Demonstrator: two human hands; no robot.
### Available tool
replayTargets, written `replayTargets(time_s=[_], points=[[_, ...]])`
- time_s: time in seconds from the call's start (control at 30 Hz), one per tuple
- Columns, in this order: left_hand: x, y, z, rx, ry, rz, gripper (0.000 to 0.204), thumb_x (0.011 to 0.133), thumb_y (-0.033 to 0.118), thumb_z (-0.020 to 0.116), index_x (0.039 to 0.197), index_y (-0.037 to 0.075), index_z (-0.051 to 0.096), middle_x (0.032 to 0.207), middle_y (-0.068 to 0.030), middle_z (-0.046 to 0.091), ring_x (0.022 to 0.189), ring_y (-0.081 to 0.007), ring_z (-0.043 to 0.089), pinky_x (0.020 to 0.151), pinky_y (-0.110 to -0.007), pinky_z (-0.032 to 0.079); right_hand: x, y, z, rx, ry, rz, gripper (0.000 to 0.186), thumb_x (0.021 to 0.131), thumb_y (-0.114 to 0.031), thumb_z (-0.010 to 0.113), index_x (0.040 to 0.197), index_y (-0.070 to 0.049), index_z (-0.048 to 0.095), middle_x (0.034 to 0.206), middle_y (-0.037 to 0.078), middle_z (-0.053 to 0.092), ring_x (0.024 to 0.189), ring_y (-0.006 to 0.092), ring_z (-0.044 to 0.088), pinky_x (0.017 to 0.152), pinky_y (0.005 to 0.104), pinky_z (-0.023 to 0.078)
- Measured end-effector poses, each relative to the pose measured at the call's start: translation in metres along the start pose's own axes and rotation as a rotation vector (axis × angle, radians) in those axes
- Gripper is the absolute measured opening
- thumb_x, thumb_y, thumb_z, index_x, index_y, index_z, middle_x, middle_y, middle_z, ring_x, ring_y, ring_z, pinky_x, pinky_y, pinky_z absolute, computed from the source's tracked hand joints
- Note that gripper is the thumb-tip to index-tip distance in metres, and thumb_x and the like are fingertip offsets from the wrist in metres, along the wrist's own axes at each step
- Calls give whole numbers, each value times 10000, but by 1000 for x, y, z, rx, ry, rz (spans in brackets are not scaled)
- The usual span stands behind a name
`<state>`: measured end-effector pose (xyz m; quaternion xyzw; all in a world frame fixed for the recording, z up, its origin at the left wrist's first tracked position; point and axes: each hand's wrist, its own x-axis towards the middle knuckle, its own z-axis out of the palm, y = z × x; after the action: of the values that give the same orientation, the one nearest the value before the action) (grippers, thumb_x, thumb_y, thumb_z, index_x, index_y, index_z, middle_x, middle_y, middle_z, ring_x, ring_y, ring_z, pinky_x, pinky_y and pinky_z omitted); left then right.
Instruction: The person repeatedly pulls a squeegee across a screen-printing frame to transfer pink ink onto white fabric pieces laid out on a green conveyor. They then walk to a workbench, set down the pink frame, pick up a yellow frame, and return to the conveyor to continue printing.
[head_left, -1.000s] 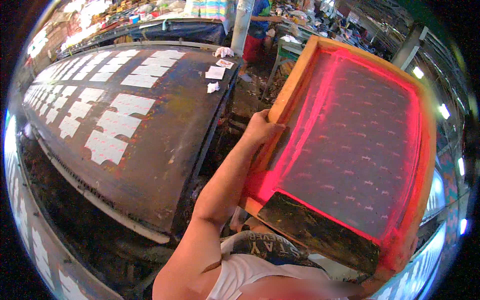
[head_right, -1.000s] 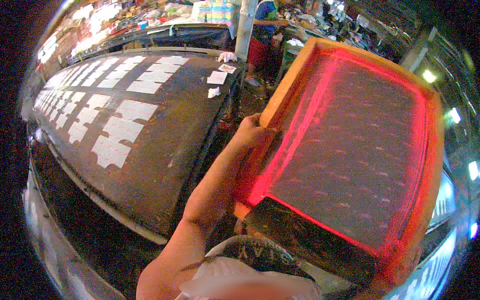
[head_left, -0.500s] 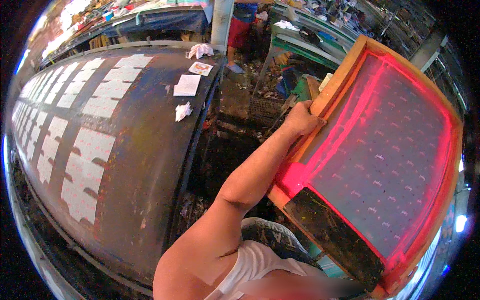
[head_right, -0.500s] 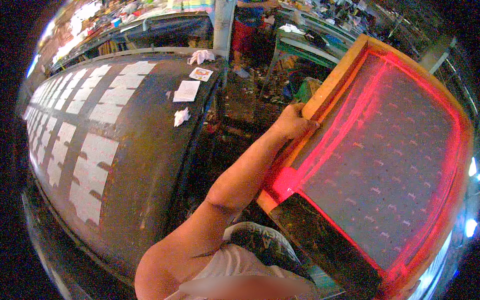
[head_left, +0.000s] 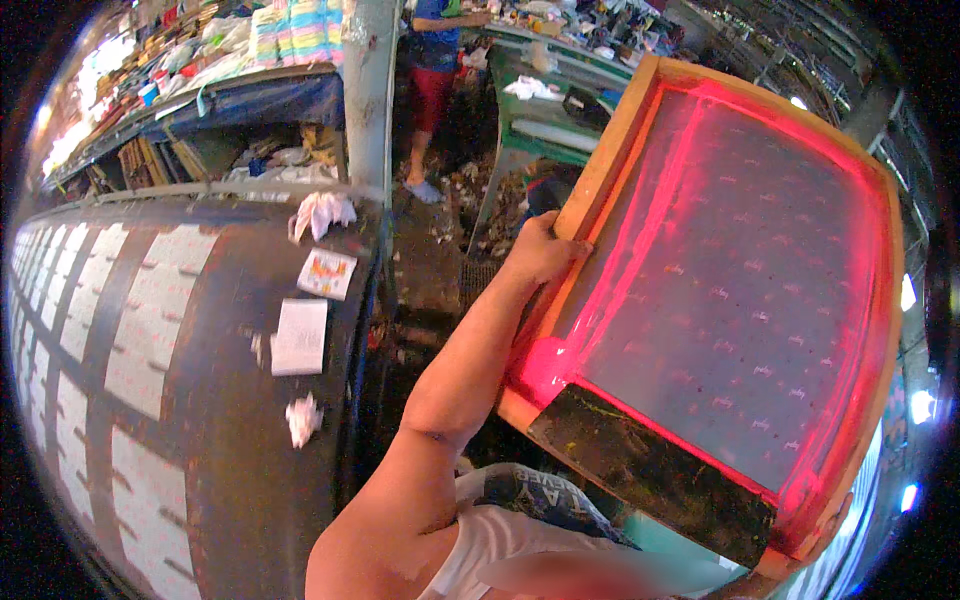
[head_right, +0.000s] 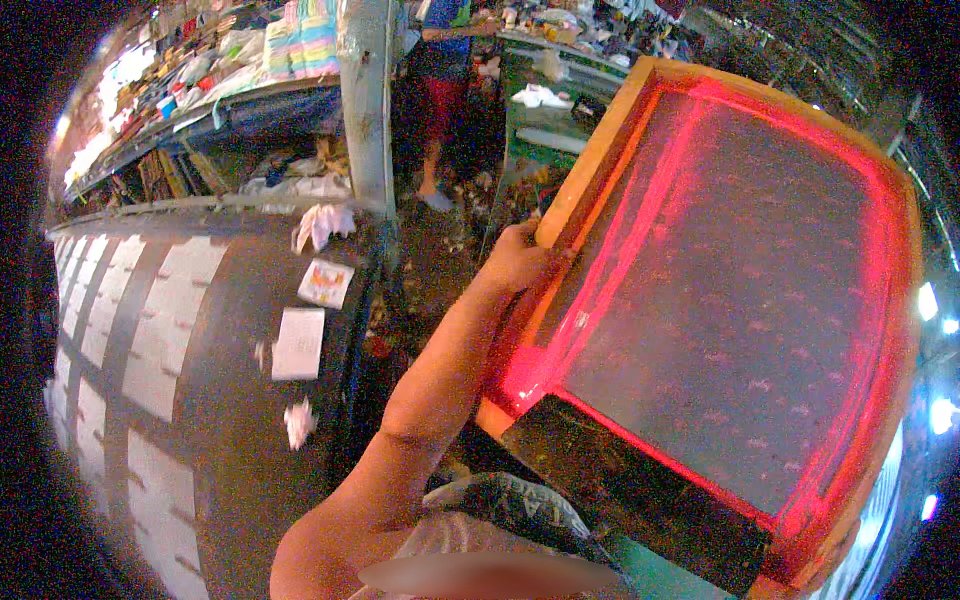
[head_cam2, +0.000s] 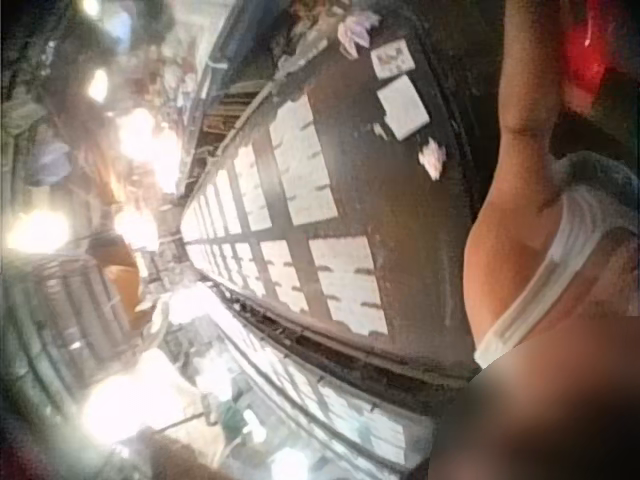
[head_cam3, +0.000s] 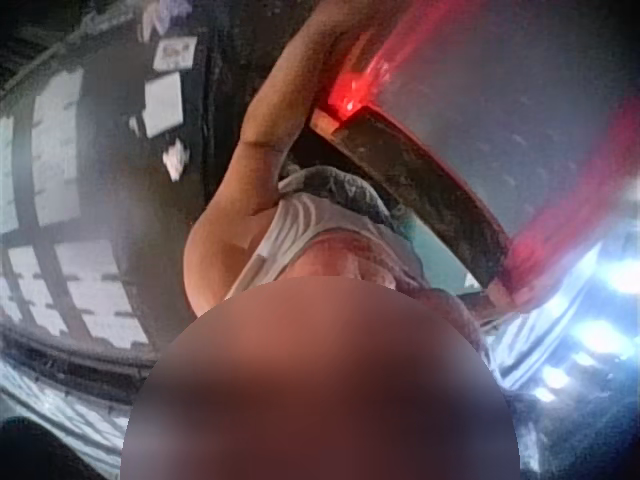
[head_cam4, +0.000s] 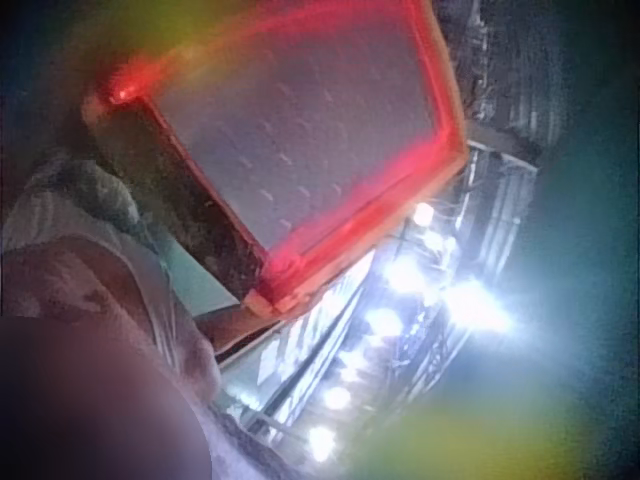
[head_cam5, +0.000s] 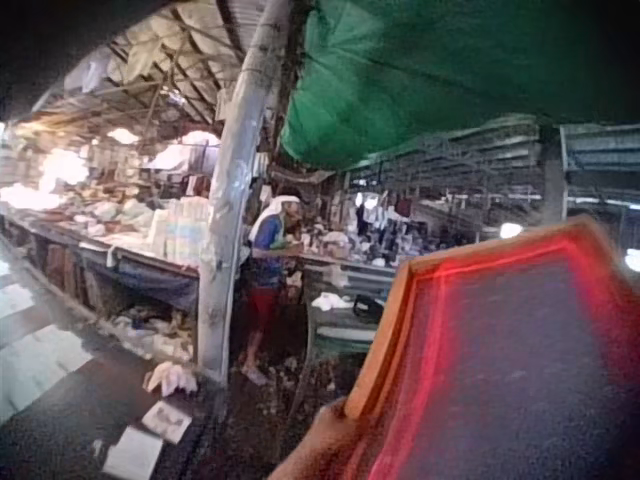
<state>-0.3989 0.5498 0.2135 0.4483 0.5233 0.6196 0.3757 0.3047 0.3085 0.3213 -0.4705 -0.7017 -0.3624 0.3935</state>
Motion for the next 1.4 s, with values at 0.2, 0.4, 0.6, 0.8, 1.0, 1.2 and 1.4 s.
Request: replayTargets(time_s=[0.2, 0.4, 0.6, 0.8, 1.0, 1.2, 1.4], points=[[130, -8, -76, -93, 56, -51, 602, 870, 134, 938, 1417, -5, 730, 1194, -151, 834, 1051, -244, 788, 982, -407, 610, 118, -110, 125, 274, 33, 103, 661, 1185, -476, 454, 1694, -55, 429, 1717, 265, 444, 1538, 419, 517, 1196, 585, 541], [210, 8, -143, -101, 147, -46, 552, 901, 124, 922, 1395, -26, 727, 1176, -130, 825, 1054, -223, 773, 977, -378, 603, 225, -185, 234, 647, 142, 402, 708, 1119, -451, 637, 1626, 12, 464, 1648, 230, 507, 1369, 402, 655, 1117, 544, 598], [284, 7, -196, -197, 224, -59, 556, 907, 114, 917, 1411, -14, 720, 1215, -114, 817, 1076, -207, 768, 981, -370, 597, 281, -219, 348, 868, 180, 386, 645, 1133, -389, 632, 1667, -66, 471, 1662, 266, 514, 1438, 402, 629, 1120, 494, 614], [384, -20, -235, -97, 296, 12, 563, 919, 145, 906, 1428, -6, 718, 1203, -112, 817, 1050, -200, 767, 970, -374, 597, 342, -230, 474, 341, 152, 38, 608, 1154, -360, 557, 1674, -64, 448, 1670, 266, 493, 1446, 413, 603, 1129, 529, 604], [518, -31, -257, -62, 297, 63, 566, 922, 168, 905, 1418, -27, 712, 1206, -127, 814, 1055, -205, 762, 962, -377, 598, 391, -247, 641, 953, 213, 260, 586, 1196, -418, 450, 1708, -139, 388, 1718, 288, 405, 1477, 459, 566, 1120, 592, 613], [638, -9, -268, -55, 405, 56, 598, 913, 147, 923, 1438, -30, 699, 1194, -133, 814, 1045, -215, 764, 962, -385, 599, 502, -247, 749, 314, 137, -51, 503, 1135, -379, 614, 1522, -57, 632, 1570, 237, 616, 1403, 475, 633, 1157, 587, 560], [691, 7, -336, -30, 501, 126, 611, 895, 165, 941, 1437, -6, 718, 1190, -104, 815, 1021, -191, 755, 957, -377, 593, 557, -289, 858, 224, 125, -376, 469, 1132, -374, 617, 1502, -89, 656, 1542, 256, 640, 1425, 496, 617, 1187, 606, 530]])
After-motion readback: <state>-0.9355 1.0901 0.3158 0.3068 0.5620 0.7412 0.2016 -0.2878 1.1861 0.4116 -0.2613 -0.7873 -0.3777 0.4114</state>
